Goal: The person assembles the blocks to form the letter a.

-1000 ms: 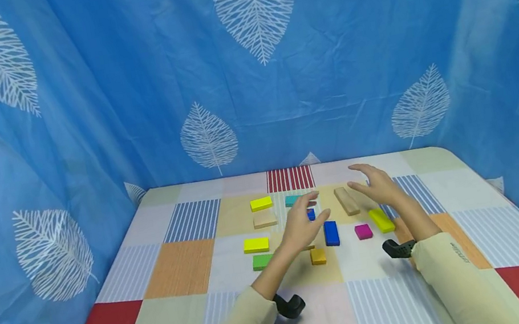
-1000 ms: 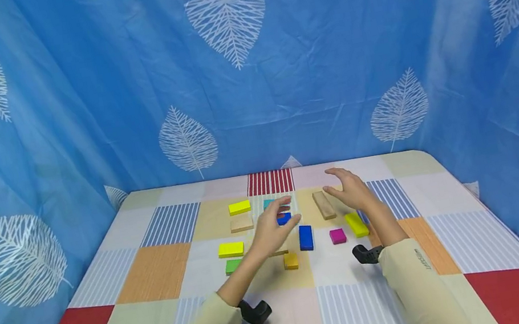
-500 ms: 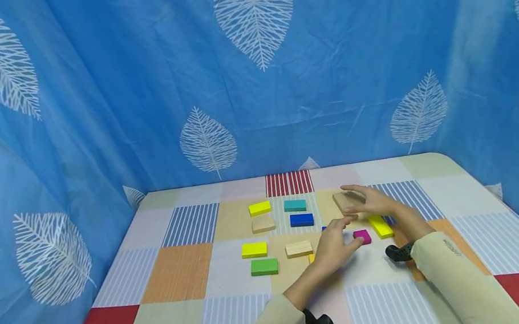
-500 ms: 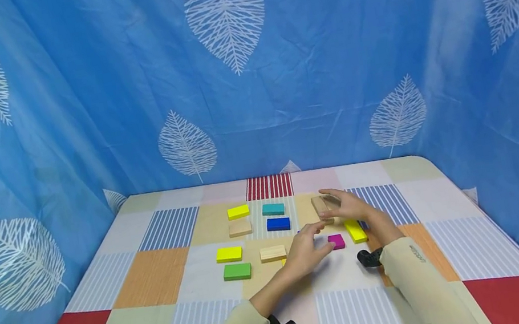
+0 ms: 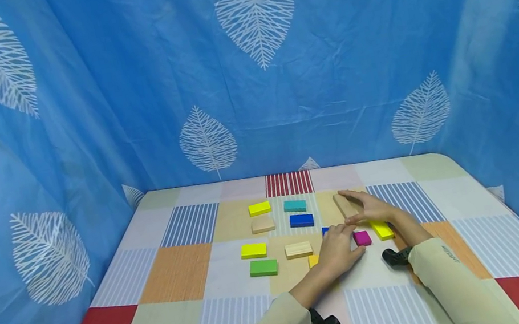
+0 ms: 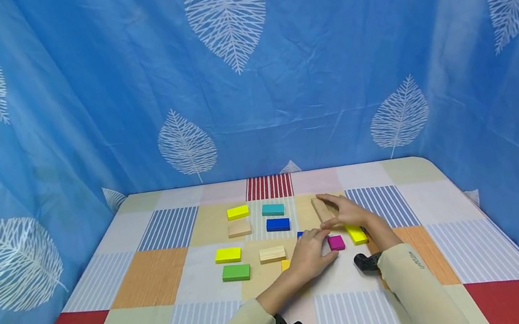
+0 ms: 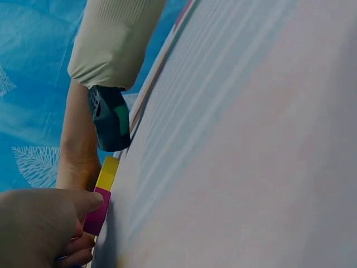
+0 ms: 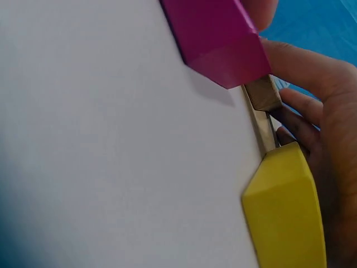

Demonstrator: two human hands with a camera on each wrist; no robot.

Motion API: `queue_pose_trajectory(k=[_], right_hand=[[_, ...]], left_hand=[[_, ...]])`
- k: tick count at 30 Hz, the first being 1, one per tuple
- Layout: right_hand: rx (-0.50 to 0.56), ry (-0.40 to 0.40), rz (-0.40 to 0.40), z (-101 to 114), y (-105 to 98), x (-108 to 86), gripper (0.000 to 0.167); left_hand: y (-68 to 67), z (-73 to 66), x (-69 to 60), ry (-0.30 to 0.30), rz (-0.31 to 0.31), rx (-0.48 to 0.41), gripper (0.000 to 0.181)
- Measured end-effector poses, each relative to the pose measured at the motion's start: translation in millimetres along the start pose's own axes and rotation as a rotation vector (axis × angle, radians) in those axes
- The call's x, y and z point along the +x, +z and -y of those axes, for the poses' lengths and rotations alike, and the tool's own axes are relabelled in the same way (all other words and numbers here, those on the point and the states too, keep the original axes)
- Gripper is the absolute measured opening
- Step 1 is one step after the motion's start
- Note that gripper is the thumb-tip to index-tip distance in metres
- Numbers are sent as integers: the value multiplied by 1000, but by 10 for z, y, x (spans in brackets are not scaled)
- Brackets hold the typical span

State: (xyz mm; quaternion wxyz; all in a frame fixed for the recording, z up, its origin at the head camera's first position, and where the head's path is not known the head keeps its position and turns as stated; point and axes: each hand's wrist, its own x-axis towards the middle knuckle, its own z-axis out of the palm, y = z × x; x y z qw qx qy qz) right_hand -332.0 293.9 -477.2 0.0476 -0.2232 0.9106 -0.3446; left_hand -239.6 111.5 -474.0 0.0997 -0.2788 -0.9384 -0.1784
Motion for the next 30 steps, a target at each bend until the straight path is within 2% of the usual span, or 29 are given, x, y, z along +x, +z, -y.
queue_pose_trajectory(k=[6,13,17,21,26,27,30], right_hand=[[18,31,-3,39,0,-6,85],[41,61,-38,71,23,4,88],[89,101,-70,143,46,18,91],[144,81,-114,241,82,28,91],[105,54,-143,325,164,43,88],[96,53,-142,337,184,49,88],[80,57,-136,375,234,61,89]], left_hand=[[10,-26,4,7,-2,35,42],[22,12,5,-1,-8,2,31],[-19,105,-16,11,-18,-2,30],[-39,268,-39,40,-50,-6,29],[-133,407,-86,37,-29,-41,32],[-191,405,-101,21,-6,-50,32],[-197,481,-111,22,4,-47,32]])
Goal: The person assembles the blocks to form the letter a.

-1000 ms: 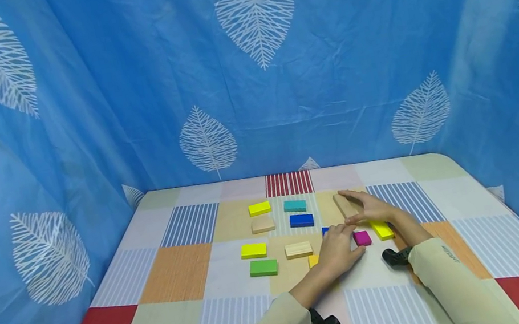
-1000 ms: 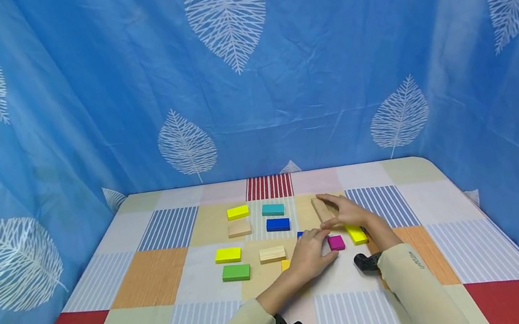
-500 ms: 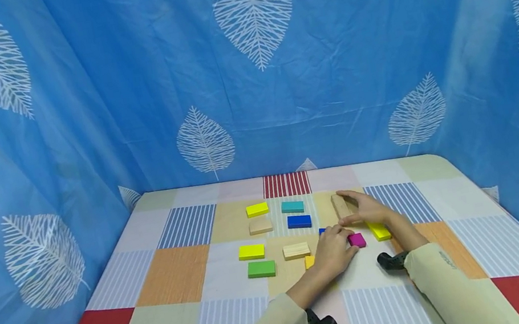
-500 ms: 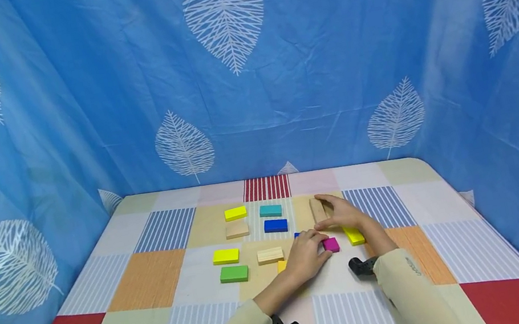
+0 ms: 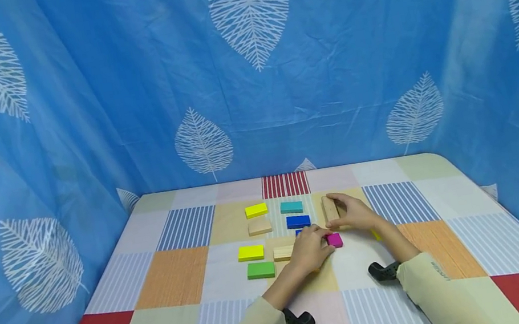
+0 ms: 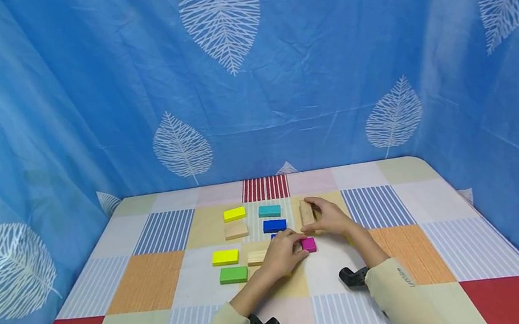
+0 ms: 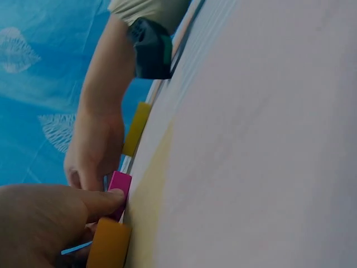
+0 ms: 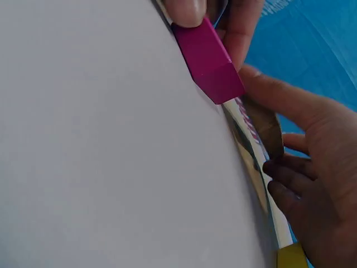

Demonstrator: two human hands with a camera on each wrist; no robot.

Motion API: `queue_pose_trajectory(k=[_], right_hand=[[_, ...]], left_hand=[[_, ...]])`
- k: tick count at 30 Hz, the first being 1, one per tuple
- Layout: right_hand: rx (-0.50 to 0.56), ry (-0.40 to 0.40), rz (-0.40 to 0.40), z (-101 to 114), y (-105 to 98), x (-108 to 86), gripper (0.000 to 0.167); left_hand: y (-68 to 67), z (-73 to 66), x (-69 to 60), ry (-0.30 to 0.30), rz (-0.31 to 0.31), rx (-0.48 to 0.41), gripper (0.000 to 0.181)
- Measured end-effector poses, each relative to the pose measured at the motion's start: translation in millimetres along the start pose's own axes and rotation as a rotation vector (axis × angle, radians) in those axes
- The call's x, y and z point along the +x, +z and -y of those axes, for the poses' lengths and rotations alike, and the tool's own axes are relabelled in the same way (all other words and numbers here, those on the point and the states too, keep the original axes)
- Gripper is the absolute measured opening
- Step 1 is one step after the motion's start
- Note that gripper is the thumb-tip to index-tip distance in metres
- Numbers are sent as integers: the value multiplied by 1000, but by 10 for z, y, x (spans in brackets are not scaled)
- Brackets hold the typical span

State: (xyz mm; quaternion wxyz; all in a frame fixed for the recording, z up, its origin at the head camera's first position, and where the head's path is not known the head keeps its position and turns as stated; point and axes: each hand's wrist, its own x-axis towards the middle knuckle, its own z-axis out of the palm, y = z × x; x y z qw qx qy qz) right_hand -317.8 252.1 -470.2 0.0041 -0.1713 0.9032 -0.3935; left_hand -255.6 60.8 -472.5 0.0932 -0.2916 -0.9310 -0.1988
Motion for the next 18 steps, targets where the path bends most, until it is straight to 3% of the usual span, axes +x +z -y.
queue_pose_trajectory(k=[6,13,18], right_hand=[[-83,1,-7,28,43,11,90],[-100,-18,-5,-1,39,0,58],[-108,-25,-31,-6,49,-17,52]], left_hand=[[-31,86,-9,-9,-14,-12,37],[-40,98,-3,-72,-56,-166,34],[-20,93,-6,-73,-69,-150,30]])
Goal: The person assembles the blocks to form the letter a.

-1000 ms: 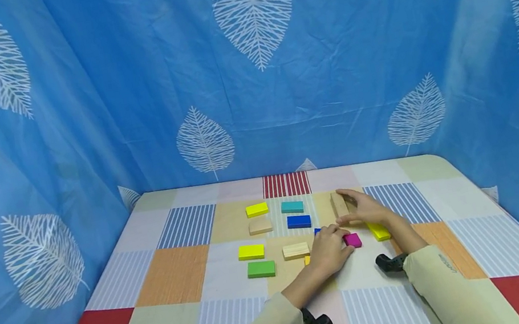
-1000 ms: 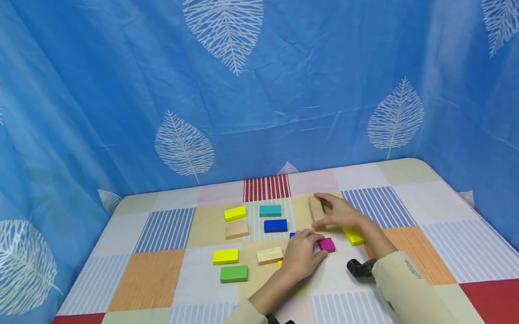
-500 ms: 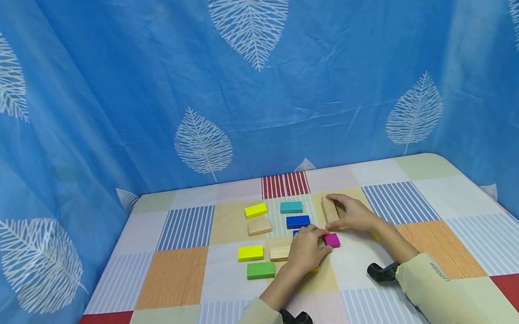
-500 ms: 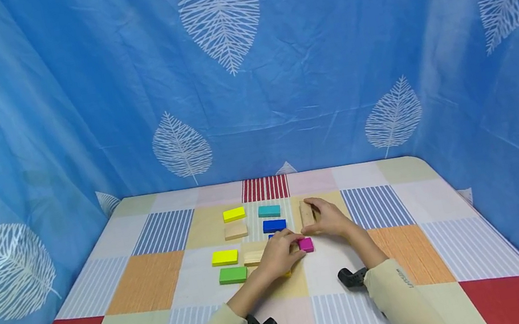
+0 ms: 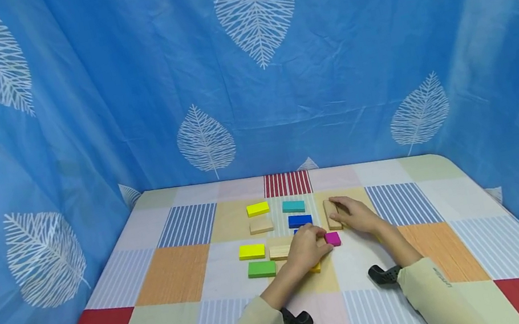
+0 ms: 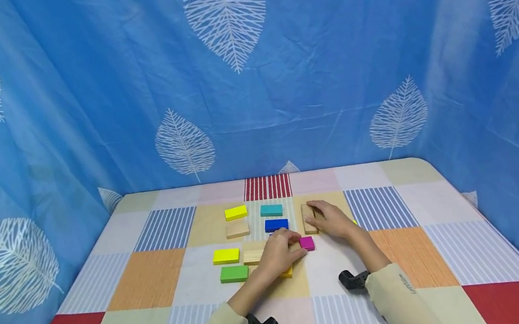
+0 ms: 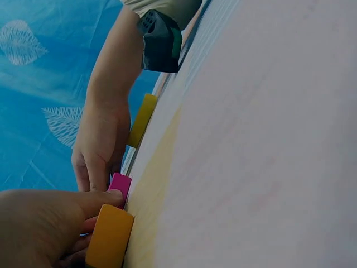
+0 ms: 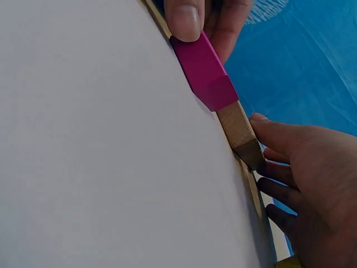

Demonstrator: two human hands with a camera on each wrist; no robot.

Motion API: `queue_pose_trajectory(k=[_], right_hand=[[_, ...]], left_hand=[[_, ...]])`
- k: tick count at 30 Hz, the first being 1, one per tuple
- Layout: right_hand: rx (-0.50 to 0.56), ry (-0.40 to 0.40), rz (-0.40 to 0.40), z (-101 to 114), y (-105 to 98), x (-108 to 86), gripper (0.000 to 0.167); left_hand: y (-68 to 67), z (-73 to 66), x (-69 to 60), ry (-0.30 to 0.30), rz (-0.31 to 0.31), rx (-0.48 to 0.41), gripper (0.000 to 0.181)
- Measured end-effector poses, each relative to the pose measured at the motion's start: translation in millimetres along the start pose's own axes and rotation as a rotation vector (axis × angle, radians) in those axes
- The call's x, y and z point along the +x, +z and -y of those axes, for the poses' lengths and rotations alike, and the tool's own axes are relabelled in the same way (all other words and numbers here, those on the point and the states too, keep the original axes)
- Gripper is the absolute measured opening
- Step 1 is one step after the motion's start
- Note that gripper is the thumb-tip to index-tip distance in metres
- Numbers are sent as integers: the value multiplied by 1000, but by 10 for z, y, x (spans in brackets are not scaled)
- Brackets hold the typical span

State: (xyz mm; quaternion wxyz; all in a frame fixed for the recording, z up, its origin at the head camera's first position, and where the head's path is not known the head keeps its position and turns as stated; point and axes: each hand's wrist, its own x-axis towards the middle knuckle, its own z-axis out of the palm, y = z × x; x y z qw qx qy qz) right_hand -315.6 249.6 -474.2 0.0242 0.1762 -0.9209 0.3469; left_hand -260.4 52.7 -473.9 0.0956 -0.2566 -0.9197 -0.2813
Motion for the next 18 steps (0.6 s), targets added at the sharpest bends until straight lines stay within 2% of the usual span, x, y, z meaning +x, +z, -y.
queue_pose_trajectory(k=[6,14,18], right_hand=[[-13,-26,-43,43,22,-31,53],[-5,-9,-42,51,124,-94,53],[-15,-26,-36,61,170,-160,53]], left_hand=[[21,1,15,21,-18,31,31],[36,8,22,67,-42,109,33],[48,11,9,89,-62,139,34]])
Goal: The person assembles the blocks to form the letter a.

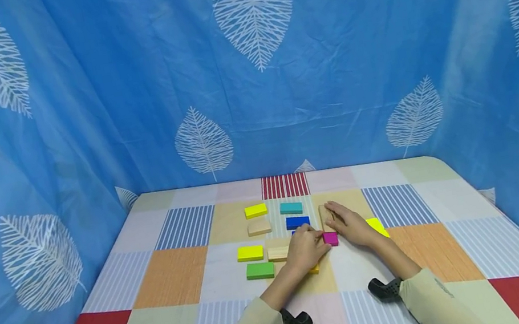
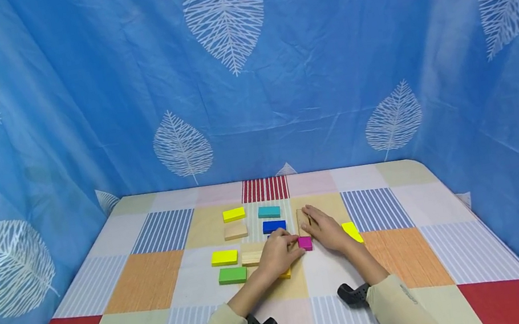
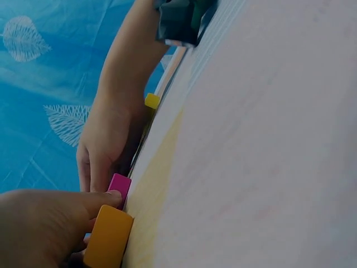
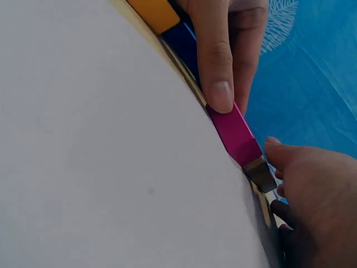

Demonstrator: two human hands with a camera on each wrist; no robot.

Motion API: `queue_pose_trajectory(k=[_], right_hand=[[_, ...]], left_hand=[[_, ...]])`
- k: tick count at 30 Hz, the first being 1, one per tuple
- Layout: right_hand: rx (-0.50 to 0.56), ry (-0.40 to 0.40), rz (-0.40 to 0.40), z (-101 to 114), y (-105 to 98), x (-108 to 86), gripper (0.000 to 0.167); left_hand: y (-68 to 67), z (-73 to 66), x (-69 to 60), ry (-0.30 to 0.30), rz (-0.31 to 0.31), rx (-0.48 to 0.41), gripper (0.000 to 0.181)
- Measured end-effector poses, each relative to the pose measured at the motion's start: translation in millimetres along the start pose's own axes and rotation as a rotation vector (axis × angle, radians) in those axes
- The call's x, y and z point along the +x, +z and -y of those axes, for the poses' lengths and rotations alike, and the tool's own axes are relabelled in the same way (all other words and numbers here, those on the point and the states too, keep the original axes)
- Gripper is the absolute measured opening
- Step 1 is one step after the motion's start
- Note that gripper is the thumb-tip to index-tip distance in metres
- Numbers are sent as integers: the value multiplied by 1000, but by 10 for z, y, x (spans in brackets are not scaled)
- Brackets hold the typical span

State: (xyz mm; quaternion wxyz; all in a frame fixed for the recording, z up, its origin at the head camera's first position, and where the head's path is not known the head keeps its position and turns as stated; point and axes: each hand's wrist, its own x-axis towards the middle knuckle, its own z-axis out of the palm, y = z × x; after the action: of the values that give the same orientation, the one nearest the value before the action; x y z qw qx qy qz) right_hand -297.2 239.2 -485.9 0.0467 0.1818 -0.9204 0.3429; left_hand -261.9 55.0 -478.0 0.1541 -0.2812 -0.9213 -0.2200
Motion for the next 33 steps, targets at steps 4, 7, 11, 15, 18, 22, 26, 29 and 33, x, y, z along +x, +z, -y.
queue_pose_trajectory(k=[4,7,11,15,18,22,26,29,33], right_hand=[[-21,-18,22,14,15,-60,50],[-38,-43,28,17,21,-76,49],[-45,-53,18,17,24,-88,49],[-57,-47,15,12,28,-95,49],[-68,-48,19,16,25,-92,50],[-77,-36,24,24,28,-96,50],[-71,-29,29,25,15,-97,50],[-24,-51,48,21,-7,-103,49],[53,-90,89,-3,-32,-117,49]], left_hand=[[12,15,-7,-3,0,7,35],[25,28,-7,-9,1,15,35],[42,35,-4,-2,0,27,35],[43,34,-7,4,-5,26,35],[42,35,-7,12,-17,31,34],[40,38,-12,17,-29,38,34],[40,38,-2,5,-23,30,34],[46,39,2,-1,-15,21,35],[51,40,-9,-1,-14,17,35]])
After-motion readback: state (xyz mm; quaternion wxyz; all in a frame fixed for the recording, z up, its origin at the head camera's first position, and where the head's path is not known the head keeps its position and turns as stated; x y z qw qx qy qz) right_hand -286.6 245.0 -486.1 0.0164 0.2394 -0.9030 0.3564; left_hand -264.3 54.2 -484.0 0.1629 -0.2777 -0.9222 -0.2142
